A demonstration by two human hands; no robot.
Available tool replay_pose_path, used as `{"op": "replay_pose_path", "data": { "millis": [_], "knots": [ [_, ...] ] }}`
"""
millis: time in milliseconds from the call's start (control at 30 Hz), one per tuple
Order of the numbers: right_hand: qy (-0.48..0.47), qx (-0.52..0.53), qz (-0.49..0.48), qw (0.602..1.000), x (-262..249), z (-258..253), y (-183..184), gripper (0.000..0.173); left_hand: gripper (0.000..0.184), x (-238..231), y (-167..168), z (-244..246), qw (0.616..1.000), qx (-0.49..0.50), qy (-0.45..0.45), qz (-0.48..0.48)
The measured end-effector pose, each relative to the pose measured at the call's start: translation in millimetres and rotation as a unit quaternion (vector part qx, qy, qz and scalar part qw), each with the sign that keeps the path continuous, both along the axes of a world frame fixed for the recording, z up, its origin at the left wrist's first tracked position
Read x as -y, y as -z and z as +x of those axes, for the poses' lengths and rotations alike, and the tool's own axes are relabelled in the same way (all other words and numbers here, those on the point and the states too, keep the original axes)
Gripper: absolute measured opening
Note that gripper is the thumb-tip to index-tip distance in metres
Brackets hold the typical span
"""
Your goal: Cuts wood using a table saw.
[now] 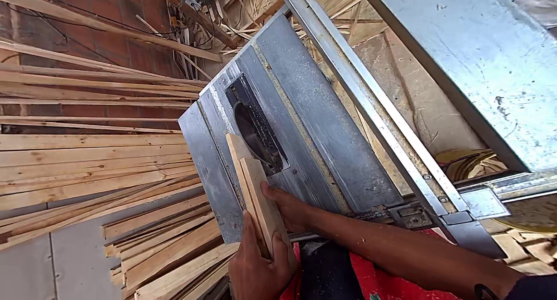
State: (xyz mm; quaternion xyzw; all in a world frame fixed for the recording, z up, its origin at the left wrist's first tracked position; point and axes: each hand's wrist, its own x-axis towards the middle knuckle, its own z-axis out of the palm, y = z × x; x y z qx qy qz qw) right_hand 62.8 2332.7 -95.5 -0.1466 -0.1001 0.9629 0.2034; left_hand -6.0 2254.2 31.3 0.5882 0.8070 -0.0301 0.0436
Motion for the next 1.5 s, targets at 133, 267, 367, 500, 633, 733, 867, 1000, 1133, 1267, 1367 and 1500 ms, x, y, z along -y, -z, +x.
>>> {"op": "replay_pose_path", "data": {
  "millis": [133, 267, 367, 500, 633, 733, 867, 1000, 1133, 1267, 1367, 1500],
  "knots": [
    [-0.005, 0.019, -0.009, 1.0, 4, -2, 6, 0.053, 0.071, -1, 7, -4, 1.0, 0.0, -0.019, -0.024],
    [0.001, 0.037, -0.035, 0.999, 3, 1, 11, 0.051, 0.071, -4, 12, -4, 0.999, 0.012, -0.002, -0.036],
    [0.004, 0.021, -0.025, 0.999, 1, 2, 4, 0.051, 0.073, 1, 5, -2, 1.0, 0.019, 0.011, -0.014],
    [0.007, 0.006, -0.014, 1.0, 3, -1, 0, 0.05, 0.074, 4, -1, -2, 1.0, 0.018, -0.009, -0.004],
    [-0.002, 0.014, -0.026, 1.0, 9, -4, 8, 0.051, 0.073, 4, 9, -6, 0.999, 0.008, -0.028, -0.029],
    [0.003, 0.026, -0.025, 0.999, 9, -1, 12, 0.053, 0.073, -1, 12, -3, 0.999, 0.017, -0.021, -0.032],
    [0.018, 0.015, -0.02, 1.0, 2, 1, -10, 0.049, 0.075, 7, -9, 4, 0.999, 0.036, 0.003, 0.027],
    [0.048, -0.006, 0.05, 0.998, -2, -8, -28, 0.045, 0.074, 22, -36, 0, 0.991, 0.078, 0.0, 0.111],
    [0.08, 0.012, 0.134, 0.988, -4, -17, -37, 0.043, 0.077, 44, -38, -46, 0.946, 0.303, -0.014, 0.11],
    [0.083, 0.041, 0.214, 0.972, -2, -23, -37, 0.052, 0.074, 60, -18, -80, 0.875, 0.465, -0.051, 0.122],
    [0.081, 0.076, 0.287, 0.952, 1, -27, -36, 0.051, 0.071, 68, 6, -94, 0.822, 0.544, -0.099, 0.139],
    [0.063, 0.127, 0.405, 0.903, 3, -31, -37, 0.061, 0.052, 72, 49, -110, 0.725, 0.643, -0.145, 0.199]
  ]
}}
